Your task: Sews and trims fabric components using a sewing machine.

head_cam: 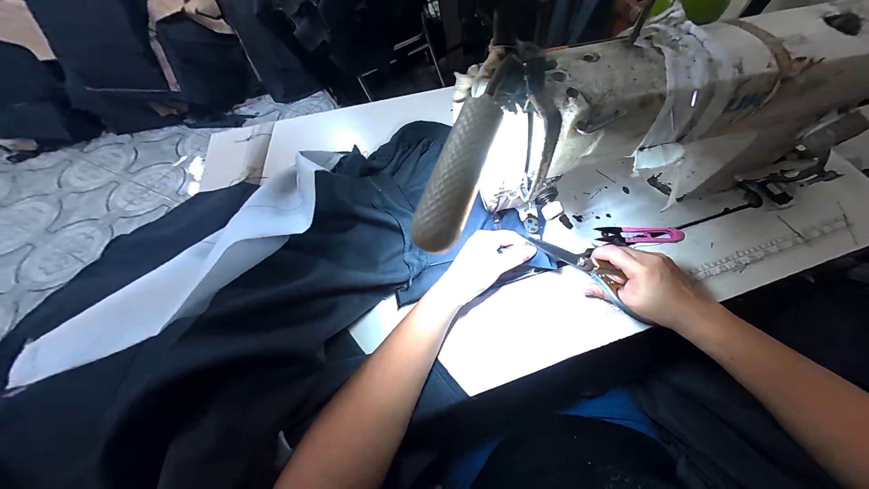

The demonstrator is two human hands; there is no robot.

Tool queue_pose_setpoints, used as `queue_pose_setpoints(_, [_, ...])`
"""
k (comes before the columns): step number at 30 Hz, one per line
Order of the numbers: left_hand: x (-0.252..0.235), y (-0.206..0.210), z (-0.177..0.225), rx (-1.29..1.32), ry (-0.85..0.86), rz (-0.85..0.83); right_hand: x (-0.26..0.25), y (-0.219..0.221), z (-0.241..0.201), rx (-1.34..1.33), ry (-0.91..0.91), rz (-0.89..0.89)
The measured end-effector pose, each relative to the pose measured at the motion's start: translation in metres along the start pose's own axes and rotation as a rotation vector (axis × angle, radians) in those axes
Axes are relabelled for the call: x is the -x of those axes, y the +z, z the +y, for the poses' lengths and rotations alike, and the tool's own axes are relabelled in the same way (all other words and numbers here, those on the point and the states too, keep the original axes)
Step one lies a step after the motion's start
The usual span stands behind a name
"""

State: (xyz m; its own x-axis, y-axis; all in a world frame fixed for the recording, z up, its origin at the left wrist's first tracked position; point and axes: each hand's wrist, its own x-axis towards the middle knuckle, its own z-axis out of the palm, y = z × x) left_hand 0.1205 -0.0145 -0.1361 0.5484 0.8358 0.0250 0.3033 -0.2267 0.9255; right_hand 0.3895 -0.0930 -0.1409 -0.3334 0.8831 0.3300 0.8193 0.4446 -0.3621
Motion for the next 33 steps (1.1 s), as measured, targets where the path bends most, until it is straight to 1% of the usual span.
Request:
queue_pose_setpoints(2, [0.004, 0.001, -0.005, -0.137, 0.112, -0.08, 0.013, -0.001, 0.009, -0.003, 0.046, 0.132])
queue_pose_setpoints(4, [0.008, 0.007, -0.011, -0.291, 0.25, -0.14, 0.034, -0.012, 0.026, -0.009, 0.152, 0.343])
queue_pose_setpoints(6, [0.008, 0.008, -0.011, -0.381, 0.331, -0.151, 0.061, -0.034, 0.045, -0.053, 0.357, 0.553])
queue_pose_setpoints(8, [0.007, 0.005, -0.013, -0.36, 0.329, -0.176, 0.075, -0.066, 0.07, -0.103, 0.646, 0.727])
queue_pose_setpoints(10, [0.007, 0.0, -0.014, -0.343, 0.316, -0.19, 0.08, -0.1, 0.106, -0.125, 0.898, 0.804])
queue_pose_setpoints(11, [0.006, -0.002, -0.014, -0.34, 0.311, -0.207, 0.082, -0.114, 0.129, -0.116, 0.984, 0.796])
queue_pose_setpoints(12, [0.005, -0.003, -0.015, -0.331, 0.306, -0.225, 0.085, -0.126, 0.153, -0.09, 1.052, 0.737])
queue_pose_setpoints(14, [0.001, -0.006, -0.015, -0.303, 0.298, -0.265, 0.09, -0.145, 0.188, 0.005, 1.148, 0.532])
queue_pose_setpoints(16, [0.004, -0.012, -0.013, -0.296, 0.256, -0.303, 0.085, -0.148, 0.203, 0.117, 1.146, 0.333])
queue_pose_setpoints(17, [0.006, -0.015, -0.012, -0.3, 0.235, -0.323, 0.08, -0.145, 0.198, 0.178, 1.098, 0.301])
queue_pose_setpoints(18, [0.008, -0.018, -0.012, -0.307, 0.233, -0.33, 0.075, -0.139, 0.188, 0.212, 1.013, 0.322])
queue_pose_setpoints(20, [0.009, -0.021, -0.011, -0.304, 0.224, -0.342, 0.059, -0.123, 0.145, 0.147, 0.76, 0.408])
queue_pose_setpoints(21, [0.007, -0.021, -0.01, -0.295, 0.214, -0.346, 0.048, -0.11, 0.114, 0.007, 0.616, 0.396])
queue_pose_setpoints(22, [0.005, -0.021, -0.009, -0.283, 0.196, -0.351, 0.037, -0.094, 0.083, -0.249, 0.461, 0.29])
queue_pose_setpoints(23, [0.002, -0.02, -0.007, -0.275, 0.164, -0.358, 0.024, -0.077, 0.055, -0.563, 0.308, 0.018])
queue_pose_setpoints(24, [0.0, -0.019, -0.005, -0.264, 0.125, -0.365, 0.006, -0.062, 0.033, -0.844, 0.187, -0.398])
queue_pose_setpoints(25, [0.0, -0.019, -0.004, -0.254, 0.089, -0.369, -0.019, -0.044, 0.015, -0.98, 0.122, -0.762])
queue_pose_setpoints(26, [0.0, -0.018, -0.005, -0.249, 0.074, -0.364, -0.043, -0.028, 0.002, -0.985, 0.112, -0.961])
queue_pose_setpoints(27, [0.0, -0.017, -0.006, -0.243, 0.083, -0.353, -0.065, -0.017, -0.002, -0.925, 0.146, -0.968])
queue_pose_setpoints(28, [0.002, -0.017, -0.008, -0.246, 0.104, -0.339, -0.084, -0.007, -0.001, -0.86, 0.253, -0.777])
queue_pose_setpoints(29, [0.003, -0.017, -0.009, -0.246, 0.125, -0.326, -0.103, 0.005, 0.004, -0.781, 0.362, -0.477])
queue_pose_setpoints(30, [0.005, -0.016, -0.009, -0.242, 0.144, -0.31, -0.12, 0.019, 0.016, -0.663, 0.422, -0.164])
queue_pose_setpoints(31, [0.007, -0.015, -0.009, -0.231, 0.154, -0.283, -0.133, 0.027, 0.025, -0.567, 0.432, 0.054])
queue_pose_setpoints(32, [0.008, -0.014, -0.008, -0.22, 0.16, -0.238, -0.137, 0.027, 0.025, -0.523, 0.409, 0.166])
queue_pose_setpoints(33, [0.008, -0.013, -0.007, -0.199, 0.158, -0.175, -0.135, 0.019, 0.014, -0.551, 0.381, 0.162])
